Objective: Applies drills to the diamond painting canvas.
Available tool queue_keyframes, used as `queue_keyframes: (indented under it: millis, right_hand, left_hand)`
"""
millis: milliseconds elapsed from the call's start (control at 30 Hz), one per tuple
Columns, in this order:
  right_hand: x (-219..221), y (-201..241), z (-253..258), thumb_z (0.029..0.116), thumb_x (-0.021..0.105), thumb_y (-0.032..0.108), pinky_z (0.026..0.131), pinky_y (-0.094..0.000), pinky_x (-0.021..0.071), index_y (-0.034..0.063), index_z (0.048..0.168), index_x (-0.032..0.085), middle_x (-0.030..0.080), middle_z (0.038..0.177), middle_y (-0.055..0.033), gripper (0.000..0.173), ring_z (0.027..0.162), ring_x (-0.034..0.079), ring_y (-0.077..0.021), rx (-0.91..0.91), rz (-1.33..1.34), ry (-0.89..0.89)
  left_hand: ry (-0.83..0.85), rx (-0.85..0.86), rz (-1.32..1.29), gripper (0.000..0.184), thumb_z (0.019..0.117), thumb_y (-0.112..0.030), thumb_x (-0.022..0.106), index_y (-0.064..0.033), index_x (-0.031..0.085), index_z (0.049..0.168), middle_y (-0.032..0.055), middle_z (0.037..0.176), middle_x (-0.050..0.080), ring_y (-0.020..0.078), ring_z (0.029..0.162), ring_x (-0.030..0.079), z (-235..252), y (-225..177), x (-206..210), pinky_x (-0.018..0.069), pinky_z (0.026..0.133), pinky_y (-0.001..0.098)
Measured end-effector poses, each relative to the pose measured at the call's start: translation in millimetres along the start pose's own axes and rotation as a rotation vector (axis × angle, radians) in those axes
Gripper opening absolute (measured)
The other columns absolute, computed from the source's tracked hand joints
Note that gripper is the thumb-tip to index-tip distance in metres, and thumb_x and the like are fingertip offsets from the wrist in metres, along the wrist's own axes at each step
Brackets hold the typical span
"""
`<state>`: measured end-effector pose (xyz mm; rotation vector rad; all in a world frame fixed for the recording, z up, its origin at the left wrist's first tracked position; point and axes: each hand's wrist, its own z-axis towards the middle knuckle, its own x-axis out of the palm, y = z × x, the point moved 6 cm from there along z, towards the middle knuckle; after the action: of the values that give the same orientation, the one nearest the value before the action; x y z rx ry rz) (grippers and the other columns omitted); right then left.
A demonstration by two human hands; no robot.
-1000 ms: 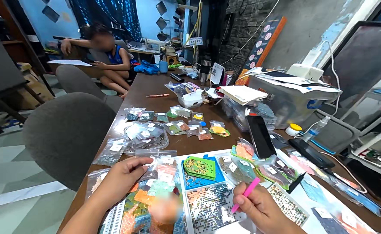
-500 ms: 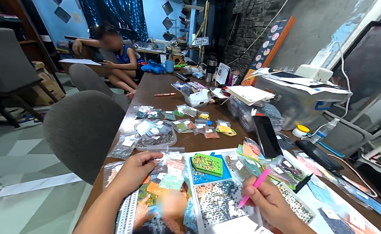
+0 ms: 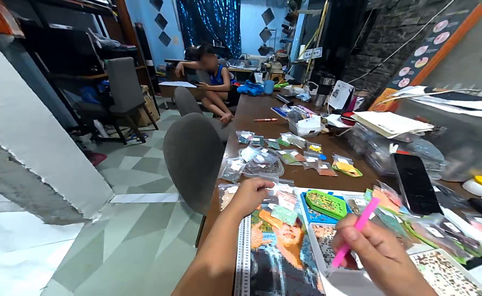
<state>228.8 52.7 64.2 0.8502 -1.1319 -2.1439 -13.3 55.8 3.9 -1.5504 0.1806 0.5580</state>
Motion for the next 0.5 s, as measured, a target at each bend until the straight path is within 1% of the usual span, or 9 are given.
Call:
queue_keyframes:
  millis: [100,133,200,267,367,433,500]
  right_hand:
    - [27.5,1.2,13.5,0.1089,0.045,0.042,0.055,-0.0105,0.0487,0.018,0.094,0.06,0.062,0.074,0.0121,0.032,0.063,0.058,0.0074,-0.043,0.018,0.033]
    - [35.1,0.0,16.9,0.1093,0.045,0.04,0.055,-0.0105,0.0478,0.017,0.093,0.059,0.061,0.072,0.0121,0.032,0.062,0.057,0.0076,-0.047,0.02,0.037]
    - [46.8,-4.3,20.9,0.11,0.044,0.038,0.054,-0.0103,0.0464,0.0162,0.092,0.057,0.06,0.071,0.0125,0.031,0.06,0.056,0.008,-0.026,0.032,0.04]
    - [53.5,-12.4,20.3,0.1099,0.045,0.036,0.053,-0.0109,0.0462,0.0159,0.092,0.057,0.06,0.071,0.0127,0.03,0.059,0.055,0.0076,-0.005,0.039,0.015]
    - [57.6,-28.1,12.8,0.1097,0.045,0.038,0.053,-0.0121,0.0472,0.0151,0.091,0.056,0.058,0.069,0.0116,0.032,0.058,0.055,0.0064,-0.022,0.022,-0.042]
    - [57.5,-33.5,8.1,0.1098,0.044,0.039,0.053,-0.0123,0.0476,0.0149,0.091,0.056,0.059,0.068,0.0109,0.033,0.058,0.055,0.0061,-0.037,0.0,-0.061]
    - [57.1,-33.7,6.8,0.11,0.043,0.04,0.052,-0.012,0.0464,0.0141,0.091,0.055,0.057,0.068,0.0101,0.035,0.057,0.054,0.0064,-0.068,-0.029,-0.062]
  left_hand:
    - [0.0,0.0,-0.009,0.024,0.1036,-0.006,0.055,-0.0034,0.071,0.121,0.0109,0.117,0.067,0.0164,0.096,0.064,-0.5,-0.6,0.1,0.0524,0.088,0.0351]
    - [0.0,0.004,-0.008,0.024,0.1036,-0.006,0.055,-0.0031,0.071,0.121,0.0115,0.118,0.067,0.017,0.098,0.064,-0.7,-0.6,0.1,0.0524,0.089,0.0356]
    - [-0.009,0.009,0.001,0.024,0.1034,-0.005,0.055,-0.0034,0.071,0.121,0.0117,0.116,0.068,0.0178,0.096,0.065,-1.1,-0.4,0.7,0.0528,0.087,0.0366]
    - [-0.007,0.008,0.003,0.023,0.1034,-0.006,0.055,-0.004,0.071,0.121,0.0117,0.116,0.068,0.0181,0.095,0.065,-0.9,-0.2,1.4,0.053,0.087,0.0371]
    - [-0.005,0.003,-0.012,0.023,0.1033,-0.006,0.056,-0.0041,0.071,0.12,0.0116,0.115,0.068,0.0178,0.094,0.064,0.0,1.2,2.0,0.0529,0.086,0.0366]
    - [0.005,0.0,-0.01,0.024,0.1034,-0.005,0.055,-0.0037,0.071,0.121,0.0115,0.117,0.068,0.0177,0.097,0.064,0.7,0.3,2.1,0.0523,0.089,0.0366]
    - [0.01,0.009,0.005,0.024,0.1029,-0.004,0.055,-0.0031,0.071,0.121,0.0122,0.12,0.068,0.0186,0.103,0.065,1.1,-0.8,2.4,0.0518,0.093,0.0378]
